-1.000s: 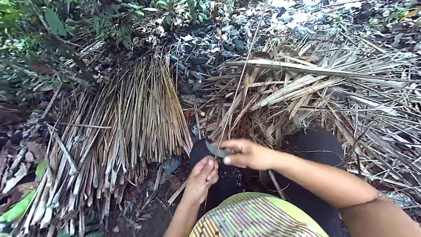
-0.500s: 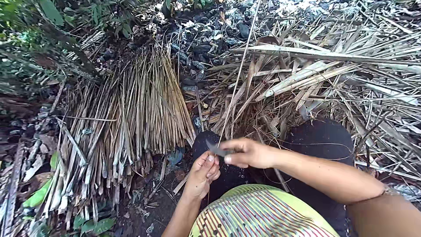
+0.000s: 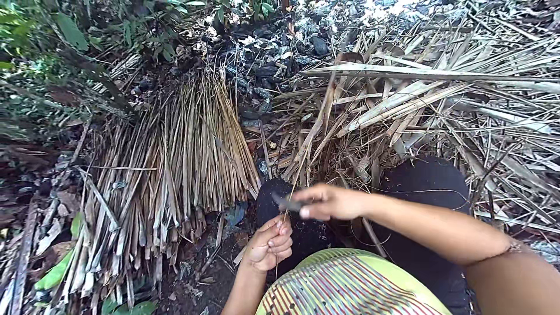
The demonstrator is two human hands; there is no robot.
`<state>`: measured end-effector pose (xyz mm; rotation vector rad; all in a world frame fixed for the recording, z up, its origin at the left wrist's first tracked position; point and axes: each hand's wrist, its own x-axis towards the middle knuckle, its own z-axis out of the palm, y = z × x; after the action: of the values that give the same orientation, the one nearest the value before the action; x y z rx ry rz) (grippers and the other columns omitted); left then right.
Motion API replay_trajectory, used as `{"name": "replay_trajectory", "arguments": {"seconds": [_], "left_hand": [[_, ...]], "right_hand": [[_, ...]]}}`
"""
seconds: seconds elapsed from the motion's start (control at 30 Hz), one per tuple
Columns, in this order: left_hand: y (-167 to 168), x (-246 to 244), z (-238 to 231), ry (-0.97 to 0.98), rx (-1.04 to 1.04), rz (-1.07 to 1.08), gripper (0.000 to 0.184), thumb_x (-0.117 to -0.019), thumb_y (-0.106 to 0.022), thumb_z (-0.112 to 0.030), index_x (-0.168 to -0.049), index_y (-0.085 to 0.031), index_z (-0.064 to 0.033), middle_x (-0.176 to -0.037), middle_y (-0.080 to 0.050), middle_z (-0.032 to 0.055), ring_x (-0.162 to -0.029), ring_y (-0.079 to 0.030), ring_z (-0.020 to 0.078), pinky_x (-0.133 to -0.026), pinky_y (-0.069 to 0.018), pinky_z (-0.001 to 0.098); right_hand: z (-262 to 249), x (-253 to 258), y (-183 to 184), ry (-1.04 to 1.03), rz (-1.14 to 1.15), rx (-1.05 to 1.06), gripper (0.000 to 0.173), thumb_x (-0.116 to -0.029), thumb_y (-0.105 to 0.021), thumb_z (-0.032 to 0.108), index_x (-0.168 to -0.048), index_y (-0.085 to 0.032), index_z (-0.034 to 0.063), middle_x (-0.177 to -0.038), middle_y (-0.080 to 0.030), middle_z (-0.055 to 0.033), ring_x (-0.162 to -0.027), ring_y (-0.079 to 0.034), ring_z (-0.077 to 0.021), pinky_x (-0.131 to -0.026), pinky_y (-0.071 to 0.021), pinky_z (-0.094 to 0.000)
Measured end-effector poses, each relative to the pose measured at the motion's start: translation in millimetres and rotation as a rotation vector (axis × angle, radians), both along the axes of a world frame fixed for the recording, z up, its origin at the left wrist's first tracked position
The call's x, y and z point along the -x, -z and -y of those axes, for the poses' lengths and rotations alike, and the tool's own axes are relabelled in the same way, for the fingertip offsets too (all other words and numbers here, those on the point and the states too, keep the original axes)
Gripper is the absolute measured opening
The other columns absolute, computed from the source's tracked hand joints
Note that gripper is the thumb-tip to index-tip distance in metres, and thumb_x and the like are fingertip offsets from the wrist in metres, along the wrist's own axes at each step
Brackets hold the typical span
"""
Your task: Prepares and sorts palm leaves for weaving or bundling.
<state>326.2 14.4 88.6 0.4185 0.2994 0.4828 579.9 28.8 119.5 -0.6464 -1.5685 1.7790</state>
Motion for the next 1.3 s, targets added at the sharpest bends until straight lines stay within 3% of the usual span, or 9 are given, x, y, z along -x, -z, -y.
{"name": "replay_trajectory", "arguments": {"seconds": [0.2, 0.43, 0.57, 0.63, 0.77, 0.87, 0.97, 1.07, 1.3], "left_hand": [[31, 22, 8, 0.033, -0.09, -0.061, 0.014, -0.1005, -0.064, -0.029, -0.089, -0.067, -0.021, -0.06, -0.05, -0.016, -0.048, -0.047, -0.0062, -0.044, -0.0362, 0.0103], [-1, -11, -14, -0.169, -0.471, -0.311, 0.016, -0.0992, -0.065, -0.035, -0.095, -0.073, -0.0223, -0.066, -0.056, -0.0164, -0.056, -0.051, -0.0059, -0.053, -0.0416, 0.0121], [-21, -31, -14, -0.338, -0.547, -0.395, 0.014, -0.1008, -0.063, -0.029, -0.094, -0.072, -0.0197, -0.062, -0.052, -0.016, -0.053, -0.047, -0.0063, -0.051, -0.0398, 0.0114], [-25, -35, -10, -0.382, -0.538, -0.367, 0.012, -0.0991, -0.066, -0.028, -0.095, -0.073, -0.0189, -0.062, -0.054, -0.0158, -0.052, -0.046, -0.0068, -0.05, -0.0385, 0.011], [-26, -24, -2, -0.233, -0.478, -0.298, 0.014, -0.0989, -0.066, -0.034, -0.091, -0.07, -0.0235, -0.06, -0.048, -0.0192, -0.05, -0.044, -0.0087, -0.048, -0.0359, 0.0097], [-22, -21, 4, -0.229, -0.441, -0.316, 0.014, -0.0983, -0.066, -0.034, -0.09, -0.07, -0.0233, -0.058, -0.046, -0.0192, -0.049, -0.043, -0.0086, -0.047, -0.0348, 0.0097], [-25, -25, 2, -0.322, -0.493, -0.388, 0.014, -0.0996, -0.065, -0.032, -0.091, -0.07, -0.0209, -0.057, -0.046, -0.0175, -0.048, -0.042, -0.0076, -0.047, -0.0354, 0.0103], [-29, -33, 0, -0.445, -0.569, -0.457, 0.013, -0.0998, -0.065, -0.026, -0.098, -0.074, -0.0173, -0.062, -0.055, -0.0145, -0.051, -0.045, -0.007, -0.049, -0.0373, 0.0108], [-27, -29, 8, -0.431, -0.695, -0.542, 0.016, -0.102, -0.061, -0.032, -0.091, -0.069, -0.0235, -0.059, -0.046, -0.0191, -0.051, -0.041, -0.0088, -0.049, -0.0347, 0.0098]], "right_hand": [[-60, -71, -46, 0.446, -0.227, -0.224, 0.033, -0.1019, -0.048, 0.01, -0.133, -0.058, 0.0083, -0.067, -0.051, 0.0143, -0.053, -0.046, 0.0041, -0.051, -0.0415, -0.013], [-39, -45, -36, 0.329, -0.127, -0.155, 0.034, -0.1015, -0.049, 0.011, -0.135, -0.057, 0.0076, -0.087, -0.063, 0.0097, -0.054, -0.043, 0.006, -0.048, -0.038, -0.0113], [-8, -12, -17, 0.183, 0.03, -0.046, 0.036, -0.1014, -0.053, 0.014, -0.137, -0.058, 0.0069, -0.076, -0.057, 0.0066, -0.054, -0.043, 0.0049, -0.05, -0.0382, -0.013], [4, -2, -12, 0.076, 0.077, -0.073, 0.038, -0.1042, -0.053, 0.015, -0.139, -0.056, 0.0018, -0.086, -0.061, 0.005, -0.06, -0.042, 0.0084, -0.054, -0.0365, -0.0106], [-16, -31, -35, 0.361, -0.029, -0.177, 0.041, -0.1014, -0.049, 0.012, -0.14, -0.055, -0.0007, -0.073, -0.055, 0.0108, -0.056, -0.042, 0.0084, -0.052, -0.037, -0.0104], [-40, -54, -46, 0.486, -0.241, -0.218, 0.046, -0.1021, -0.048, 0.011, -0.147, -0.046, 0.0068, -0.069, -0.051, 0.0146, -0.053, -0.046, 0.0044, -0.051, -0.0426, -0.0133], [-14, -28, -31, 0.315, -0.114, -0.069, 0.054, -0.1002, -0.051, 0.015, -0.153, -0.042, 0.0147, -0.068, -0.054, 0.0078, -0.05, -0.046, 0.0023, -0.048, -0.0417, -0.0146], [7, 0, -9, -0.009, 0.014, 0.052, 0.047, -0.105, -0.05, 0.015, -0.151, -0.045, 0.01, -0.088, -0.06, 0.0057, -0.058, -0.042, 0.0063, -0.052, -0.0364, -0.0119], [-22, -35, -34, 0.403, -0.25, -0.06, 0.048, -0.102, -0.048, 0.009, -0.15, -0.046, 0.0108, -0.069, -0.054, 0.0101, -0.05, -0.045, 0.0033, -0.048, -0.0404, -0.0124]]}}
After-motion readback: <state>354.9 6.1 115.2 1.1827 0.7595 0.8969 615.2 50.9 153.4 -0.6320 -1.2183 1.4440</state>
